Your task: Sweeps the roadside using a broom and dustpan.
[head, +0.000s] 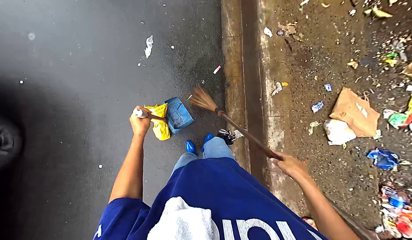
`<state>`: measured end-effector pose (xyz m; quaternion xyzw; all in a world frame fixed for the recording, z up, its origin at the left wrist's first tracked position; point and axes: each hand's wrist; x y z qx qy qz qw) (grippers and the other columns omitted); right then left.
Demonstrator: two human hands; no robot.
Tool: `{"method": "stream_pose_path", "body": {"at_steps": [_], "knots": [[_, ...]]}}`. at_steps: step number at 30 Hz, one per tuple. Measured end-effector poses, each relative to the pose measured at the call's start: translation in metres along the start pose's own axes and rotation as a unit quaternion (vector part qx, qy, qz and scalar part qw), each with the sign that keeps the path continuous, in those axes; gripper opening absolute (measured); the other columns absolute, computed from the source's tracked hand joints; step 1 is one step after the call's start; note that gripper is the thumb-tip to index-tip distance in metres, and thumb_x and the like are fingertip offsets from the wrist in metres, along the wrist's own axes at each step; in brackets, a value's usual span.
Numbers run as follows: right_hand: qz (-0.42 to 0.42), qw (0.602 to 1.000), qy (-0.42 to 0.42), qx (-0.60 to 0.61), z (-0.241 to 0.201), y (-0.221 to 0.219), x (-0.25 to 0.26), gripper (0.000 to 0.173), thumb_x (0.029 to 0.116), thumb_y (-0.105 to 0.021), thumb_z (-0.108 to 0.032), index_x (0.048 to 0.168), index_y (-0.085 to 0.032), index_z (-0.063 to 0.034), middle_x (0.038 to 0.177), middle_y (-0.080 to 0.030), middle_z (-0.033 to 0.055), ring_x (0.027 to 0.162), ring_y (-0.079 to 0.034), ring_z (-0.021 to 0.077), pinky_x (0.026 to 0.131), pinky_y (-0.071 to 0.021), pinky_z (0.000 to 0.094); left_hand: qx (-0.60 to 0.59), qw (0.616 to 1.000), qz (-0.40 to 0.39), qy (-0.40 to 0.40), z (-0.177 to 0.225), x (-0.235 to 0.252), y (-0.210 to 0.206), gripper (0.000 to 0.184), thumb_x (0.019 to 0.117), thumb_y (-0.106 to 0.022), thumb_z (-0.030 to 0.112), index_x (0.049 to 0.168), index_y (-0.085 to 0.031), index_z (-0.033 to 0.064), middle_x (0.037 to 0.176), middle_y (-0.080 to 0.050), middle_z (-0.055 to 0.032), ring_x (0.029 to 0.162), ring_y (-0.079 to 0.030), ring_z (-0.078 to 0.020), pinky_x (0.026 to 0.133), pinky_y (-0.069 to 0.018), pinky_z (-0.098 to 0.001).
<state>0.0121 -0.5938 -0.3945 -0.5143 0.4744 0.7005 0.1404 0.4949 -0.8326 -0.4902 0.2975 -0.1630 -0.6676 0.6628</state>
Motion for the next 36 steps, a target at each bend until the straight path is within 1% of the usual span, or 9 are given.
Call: {"method": "stream_pose_path", "body": {"at_steps": [2, 7, 10, 12, 17, 23, 26, 30, 36], "knots": [[0.026, 0.998, 0.001, -0.049, -0.043, -0.019, 0.022, 0.054, 0.1074, -0.053, -0.023, 0.160, -0.041, -0.0198, 0.141, -0.059, 0.0302, 0.126, -0.058, 0.0526, 0.102, -0.0431, 0.0716, 0.010, 1.000, 0.007, -0.002, 0.010, 0.013, -0.006, 0.026, 0.0806, -0.071, -0.004, 0.105, -0.066, -0.0086, 0.107, -0.071, -0.0224, 0.104, -0.068, -0.0344, 0.095, -0.0515, -0.0550], [-0.090, 0.989, 0.079, -0.086, -0.103, -0.025, 0.100, 0.051, 0.1044, -0.057, -0.027, 0.155, -0.050, -0.0226, 0.144, -0.059, 0.0229, 0.131, -0.057, 0.0455, 0.107, -0.0417, 0.0682, 0.036, 0.999, -0.002, -0.022, 0.016, 0.074, -0.038, 0.034, 0.0860, -0.069, -0.002, 0.120, -0.066, -0.0058, 0.120, -0.069, -0.0238, 0.115, -0.065, -0.0392, 0.102, -0.0486, -0.0599], [-0.125, 0.990, 0.061, -0.007, -0.087, 0.039, 0.116, 0.053, 0.1041, -0.064, -0.029, 0.155, -0.049, -0.0301, 0.130, -0.065, 0.0211, 0.094, -0.066, 0.0341, 0.083, -0.0520, 0.0545, 0.050, 0.998, 0.024, -0.004, 0.024, 0.135, -0.029, 0.036, 0.0839, -0.073, -0.001, 0.118, -0.066, -0.0069, 0.118, -0.070, -0.0240, 0.112, -0.067, -0.0383, 0.099, -0.0508, -0.0585], [-0.115, 0.991, 0.051, 0.047, -0.069, 0.075, 0.120, 0.052, 0.1028, -0.066, -0.026, 0.153, -0.052, -0.0292, 0.127, -0.066, 0.0230, 0.087, -0.067, 0.0355, 0.078, -0.0537, 0.0548, 0.039, 0.997, 0.055, 0.025, 0.039, 0.170, -0.015, 0.040, 0.0783, -0.075, -0.005, 0.116, -0.064, -0.0089, 0.114, -0.070, -0.0237, 0.105, -0.068, -0.0324, 0.095, -0.0530, -0.0524], [0.004, 0.996, 0.017, 0.091, -0.059, 0.149, 0.157, 0.049, 0.1043, -0.062, -0.021, 0.152, -0.053, -0.0155, 0.139, -0.061, 0.0283, 0.122, -0.061, 0.0502, 0.101, -0.0453, 0.0693, 0.009, 0.997, 0.074, 0.027, 0.082, 0.243, -0.012, 0.044, 0.0754, -0.075, -0.009, 0.116, -0.058, -0.0102, 0.110, -0.067, -0.0194, 0.097, -0.066, -0.0205, 0.089, -0.0554, -0.0411], [0.043, 0.998, -0.048, -0.016, -0.170, 0.179, 0.277, 0.047, 0.1058, -0.050, -0.024, 0.152, -0.053, -0.0146, 0.144, -0.058, 0.0258, 0.135, -0.054, 0.0463, 0.108, -0.0392, 0.0676, 0.046, 0.998, 0.042, -0.013, 0.123, 0.315, -0.070, 0.041, 0.0763, -0.075, -0.006, 0.113, -0.059, -0.0153, 0.109, -0.068, -0.0259, 0.102, -0.067, -0.0291, 0.096, -0.0527, -0.0456], [0.006, 0.998, 0.048, -0.048, -0.176, 0.207, 0.277, 0.049, 0.1047, -0.055, -0.023, 0.153, -0.052, -0.0174, 0.139, -0.061, 0.0280, 0.128, -0.057, 0.0515, 0.104, -0.0405, 0.0730, 0.078, 0.997, 0.001, -0.014, 0.129, 0.348, -0.112, 0.040, 0.0794, -0.078, -0.001, 0.114, -0.063, -0.0129, 0.113, -0.068, -0.0281, 0.109, -0.066, -0.0373, 0.100, -0.0499, -0.0531], [0.004, 1.000, 0.020, 0.009, -0.147, 0.252, 0.236, 0.048, 0.1057, -0.060, -0.024, 0.153, -0.054, -0.0223, 0.137, -0.063, 0.0264, 0.121, -0.061, 0.0497, 0.098, -0.0439, 0.0723, 0.098, 0.995, -0.002, -0.009, 0.127, 0.382, -0.142, 0.032, 0.0816, -0.074, 0.002, 0.111, -0.065, -0.0086, 0.111, -0.069, -0.0263, 0.108, -0.066, -0.0397, 0.096, -0.0500, -0.0580], [0.050, 0.997, -0.042, -0.041, -0.276, 0.206, 0.242, 0.050, 0.1072, -0.051, -0.024, 0.156, -0.048, -0.0148, 0.140, -0.059, 0.0309, 0.129, -0.056, 0.0535, 0.104, -0.0407, 0.0730, 0.101, 0.995, -0.012, 0.012, 0.143, 0.446, -0.145, 0.031, 0.0821, -0.069, 0.003, 0.113, -0.069, -0.0015, 0.115, -0.070, -0.0226, 0.113, -0.066, -0.0399, 0.096, -0.0490, -0.0620]]}}
Point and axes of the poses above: each hand's wrist, its own x-axis towards the middle knuckle, its own y-axis out of the back of the hand, z = x × y
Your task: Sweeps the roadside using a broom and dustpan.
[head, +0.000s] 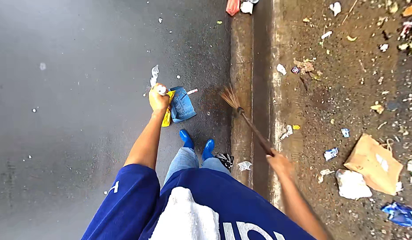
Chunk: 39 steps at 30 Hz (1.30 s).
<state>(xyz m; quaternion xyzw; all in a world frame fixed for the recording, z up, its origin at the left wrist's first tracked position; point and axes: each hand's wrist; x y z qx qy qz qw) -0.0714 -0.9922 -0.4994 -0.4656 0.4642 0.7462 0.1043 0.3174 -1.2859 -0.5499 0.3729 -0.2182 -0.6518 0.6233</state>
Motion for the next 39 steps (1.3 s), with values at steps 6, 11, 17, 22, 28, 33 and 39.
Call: {"method": "stream_pose_path", "body": {"at_steps": [6, 11, 17, 22, 28, 33, 39], "knots": [[-0.057, 0.994, 0.090, -0.001, -0.064, -0.006, 0.013, 0.052, 0.1062, -0.056, -0.025, 0.157, -0.048, -0.0192, 0.144, -0.059, 0.0250, 0.131, -0.057, 0.0480, 0.107, -0.0413, 0.0699, -0.032, 0.999, -0.019, 0.012, -0.048, 0.051, 0.049, 0.033, 0.0819, -0.072, 0.007, 0.115, -0.069, 0.0012, 0.114, -0.071, -0.0195, 0.109, -0.067, -0.0385, 0.091, -0.0520, -0.0636], [0.008, 0.999, 0.024, 0.047, -0.059, 0.043, -0.013, 0.050, 0.1077, -0.056, -0.024, 0.156, -0.048, -0.0188, 0.144, -0.058, 0.0277, 0.132, -0.054, 0.0507, 0.107, -0.0380, 0.0710, -0.116, 0.992, 0.047, -0.021, -0.113, 0.068, 0.137, 0.038, 0.0706, -0.076, -0.006, 0.106, -0.062, -0.0106, 0.102, -0.071, -0.0202, 0.097, -0.069, -0.0258, 0.092, -0.0553, -0.0446], [-0.034, 0.998, 0.037, -0.040, -0.183, -0.025, -0.020, 0.049, 0.1062, -0.051, -0.024, 0.154, -0.051, -0.0148, 0.137, -0.061, 0.0311, 0.125, -0.058, 0.0537, 0.100, -0.0424, 0.0740, -0.035, 0.998, 0.054, 0.018, -0.127, 0.082, 0.163, 0.031, 0.0771, -0.072, -0.001, 0.107, -0.067, -0.0056, 0.104, -0.072, -0.0207, 0.100, -0.069, -0.0340, 0.089, -0.0518, -0.0575], [-0.109, 0.982, 0.147, -0.051, -0.231, -0.027, -0.022, 0.052, 0.1075, -0.052, -0.025, 0.159, -0.045, -0.0209, 0.145, -0.059, 0.0212, 0.131, -0.058, 0.0440, 0.107, -0.0429, 0.0667, -0.019, 0.997, 0.068, 0.040, -0.163, 0.093, 0.163, 0.029, 0.0829, -0.072, 0.004, 0.110, -0.068, -0.0035, 0.111, -0.071, -0.0218, 0.106, -0.067, -0.0379, 0.092, -0.0502, -0.0610], [-0.047, 0.970, 0.236, -0.035, -0.276, 0.092, 0.019, 0.049, 0.1060, -0.058, -0.024, 0.154, -0.052, -0.0173, 0.135, -0.063, 0.0289, 0.118, -0.062, 0.0518, 0.098, -0.0447, 0.0730, -0.088, 0.983, 0.143, 0.076, -0.220, 0.079, 0.235, 0.040, 0.0733, -0.078, -0.005, 0.108, -0.060, -0.0121, 0.105, -0.069, -0.0230, 0.100, -0.067, -0.0261, 0.095, -0.0536, -0.0437], [0.041, 0.961, 0.223, -0.157, -0.420, 0.133, 0.076, 0.048, 0.1082, -0.052, -0.023, 0.155, -0.048, -0.0131, 0.138, -0.059, 0.0328, 0.129, -0.055, 0.0541, 0.104, -0.0391, 0.0723, -0.077, 0.951, 0.251, 0.161, -0.208, 0.064, 0.249, 0.041, 0.0690, -0.076, -0.008, 0.106, -0.058, -0.0115, 0.103, -0.068, -0.0200, 0.096, -0.066, -0.0230, 0.092, -0.0536, -0.0407], [-0.074, 0.857, 0.335, -0.385, -0.513, 0.107, 0.077, 0.053, 0.1064, -0.050, -0.021, 0.158, -0.043, -0.0169, 0.143, -0.057, 0.0285, 0.127, -0.058, 0.0507, 0.100, -0.0452, 0.0692, -0.150, 0.917, 0.270, 0.251, -0.186, 0.100, 0.200, 0.036, 0.0812, -0.069, -0.008, 0.116, -0.061, -0.0104, 0.118, -0.068, -0.0219, 0.107, -0.066, -0.0254, 0.095, -0.0527, -0.0424]]}}
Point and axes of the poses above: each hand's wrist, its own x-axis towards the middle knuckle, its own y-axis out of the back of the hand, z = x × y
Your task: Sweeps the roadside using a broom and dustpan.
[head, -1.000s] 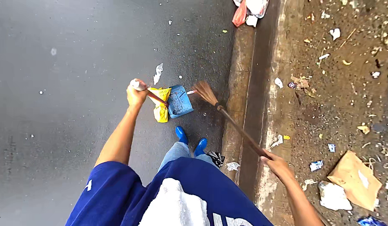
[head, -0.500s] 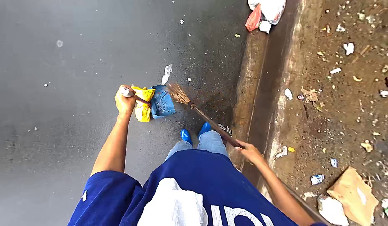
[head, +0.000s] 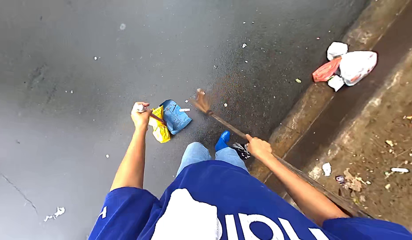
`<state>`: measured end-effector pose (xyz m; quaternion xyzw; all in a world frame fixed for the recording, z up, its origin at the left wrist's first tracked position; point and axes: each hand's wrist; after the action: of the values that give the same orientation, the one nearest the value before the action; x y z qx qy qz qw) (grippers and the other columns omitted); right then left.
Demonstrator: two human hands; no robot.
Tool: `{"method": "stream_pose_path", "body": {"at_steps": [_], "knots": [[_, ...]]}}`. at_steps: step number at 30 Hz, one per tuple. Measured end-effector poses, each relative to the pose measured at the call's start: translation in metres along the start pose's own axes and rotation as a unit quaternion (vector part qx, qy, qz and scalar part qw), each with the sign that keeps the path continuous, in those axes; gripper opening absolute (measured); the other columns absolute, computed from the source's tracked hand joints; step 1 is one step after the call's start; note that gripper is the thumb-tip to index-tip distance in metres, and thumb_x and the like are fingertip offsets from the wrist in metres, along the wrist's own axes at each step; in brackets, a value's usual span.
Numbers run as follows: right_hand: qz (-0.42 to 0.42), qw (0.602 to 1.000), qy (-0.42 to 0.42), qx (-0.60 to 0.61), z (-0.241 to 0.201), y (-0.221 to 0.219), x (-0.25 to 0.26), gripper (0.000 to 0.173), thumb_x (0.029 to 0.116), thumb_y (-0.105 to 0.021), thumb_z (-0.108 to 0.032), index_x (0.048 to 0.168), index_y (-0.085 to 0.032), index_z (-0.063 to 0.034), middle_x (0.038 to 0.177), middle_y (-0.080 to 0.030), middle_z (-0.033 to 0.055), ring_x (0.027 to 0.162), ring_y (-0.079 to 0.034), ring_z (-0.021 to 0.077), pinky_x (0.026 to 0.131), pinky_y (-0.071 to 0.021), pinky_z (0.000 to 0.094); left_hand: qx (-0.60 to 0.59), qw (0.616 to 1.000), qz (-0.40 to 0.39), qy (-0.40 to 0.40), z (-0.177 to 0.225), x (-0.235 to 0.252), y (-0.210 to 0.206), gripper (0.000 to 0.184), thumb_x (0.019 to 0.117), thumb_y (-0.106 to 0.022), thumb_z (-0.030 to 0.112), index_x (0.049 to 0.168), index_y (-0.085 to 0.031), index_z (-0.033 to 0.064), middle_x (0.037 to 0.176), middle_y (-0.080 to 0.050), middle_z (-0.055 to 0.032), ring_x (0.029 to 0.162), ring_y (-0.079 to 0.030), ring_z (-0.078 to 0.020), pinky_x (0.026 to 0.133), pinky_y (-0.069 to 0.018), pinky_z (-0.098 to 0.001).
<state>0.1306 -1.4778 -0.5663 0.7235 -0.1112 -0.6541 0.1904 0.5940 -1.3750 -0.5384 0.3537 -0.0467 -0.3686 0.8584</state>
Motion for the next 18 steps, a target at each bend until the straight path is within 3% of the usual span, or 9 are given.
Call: {"method": "stream_pose_path", "body": {"at_steps": [4, 7, 10, 12, 15, 18], "knots": [[0.016, 0.997, 0.061, 0.042, 0.066, 0.056, -0.006, 0.049, 0.1053, -0.058, -0.026, 0.154, -0.053, -0.0228, 0.137, -0.064, 0.0256, 0.126, -0.059, 0.0516, 0.102, -0.0414, 0.0747, -0.020, 0.998, 0.060, 0.015, -0.002, -0.005, -0.016, 0.031, 0.0793, -0.064, -0.009, 0.111, -0.064, -0.0099, 0.115, -0.071, -0.0192, 0.108, -0.067, -0.0226, 0.097, -0.0525, -0.0406], [0.060, 0.998, 0.017, 0.029, 0.086, 0.089, -0.034, 0.051, 0.1064, -0.057, -0.023, 0.157, -0.048, -0.0234, 0.136, -0.064, 0.0284, 0.124, -0.059, 0.0544, 0.100, -0.0406, 0.0755, -0.029, 0.996, 0.078, 0.010, -0.008, -0.010, -0.019, 0.029, 0.0793, -0.064, -0.009, 0.108, -0.064, -0.0101, 0.112, -0.072, -0.0196, 0.106, -0.068, -0.0226, 0.097, -0.0532, -0.0412], [0.083, 0.996, -0.039, 0.004, 0.058, 0.075, -0.034, 0.054, 0.1078, -0.052, -0.021, 0.161, -0.040, -0.0164, 0.139, -0.058, 0.0333, 0.121, -0.059, 0.0572, 0.096, -0.0442, 0.0753, -0.033, 0.996, 0.086, 0.017, -0.014, -0.015, -0.023, 0.026, 0.0803, -0.065, -0.007, 0.106, -0.065, -0.0085, 0.110, -0.072, -0.0173, 0.105, -0.069, -0.0204, 0.096, -0.0538, -0.0404], [0.039, 0.998, -0.039, -0.023, 0.025, 0.052, -0.014, 0.053, 0.1066, -0.051, -0.021, 0.158, -0.042, -0.0135, 0.136, -0.060, 0.0337, 0.120, -0.060, 0.0559, 0.095, -0.0471, 0.0733, -0.020, 0.996, 0.085, 0.024, -0.015, -0.014, -0.021, 0.028, 0.0797, -0.066, -0.007, 0.108, -0.065, -0.0067, 0.113, -0.073, -0.0170, 0.108, -0.069, -0.0226, 0.097, -0.0536, -0.0432], [-0.057, 0.997, 0.009, -0.042, 0.001, 0.038, -0.006, 0.054, 0.1058, -0.052, -0.023, 0.159, -0.043, -0.0213, 0.139, -0.062, 0.0253, 0.126, -0.060, 0.0477, 0.102, -0.0463, 0.0675, -0.037, 0.995, 0.085, 0.040, -0.002, -0.012, -0.027, 0.032, 0.0776, -0.069, -0.008, 0.109, -0.066, -0.0077, 0.115, -0.071, -0.0183, 0.110, -0.067, -0.0236, 0.099, -0.0522, -0.0438], [-0.082, 0.995, 0.048, 0.037, 0.020, 0.074, -0.029, 0.052, 0.1049, -0.058, -0.027, 0.156, -0.049, -0.0270, 0.145, -0.061, 0.0167, 0.133, -0.057, 0.0405, 0.110, -0.0407, 0.0654, -0.117, 0.987, 0.097, 0.057, 0.019, -0.003, -0.023, 0.030, 0.0792, -0.075, -0.007, 0.107, -0.064, -0.0079, 0.111, -0.070, -0.0152, 0.103, -0.066, -0.0173, 0.094, -0.0541, -0.0377]]}}
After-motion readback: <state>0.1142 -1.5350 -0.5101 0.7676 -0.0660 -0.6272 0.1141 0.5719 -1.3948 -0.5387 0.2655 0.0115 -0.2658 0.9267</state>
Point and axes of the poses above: each hand's wrist, its own x-axis towards the middle knuckle, its own y-axis out of the back of the hand, z = x × y
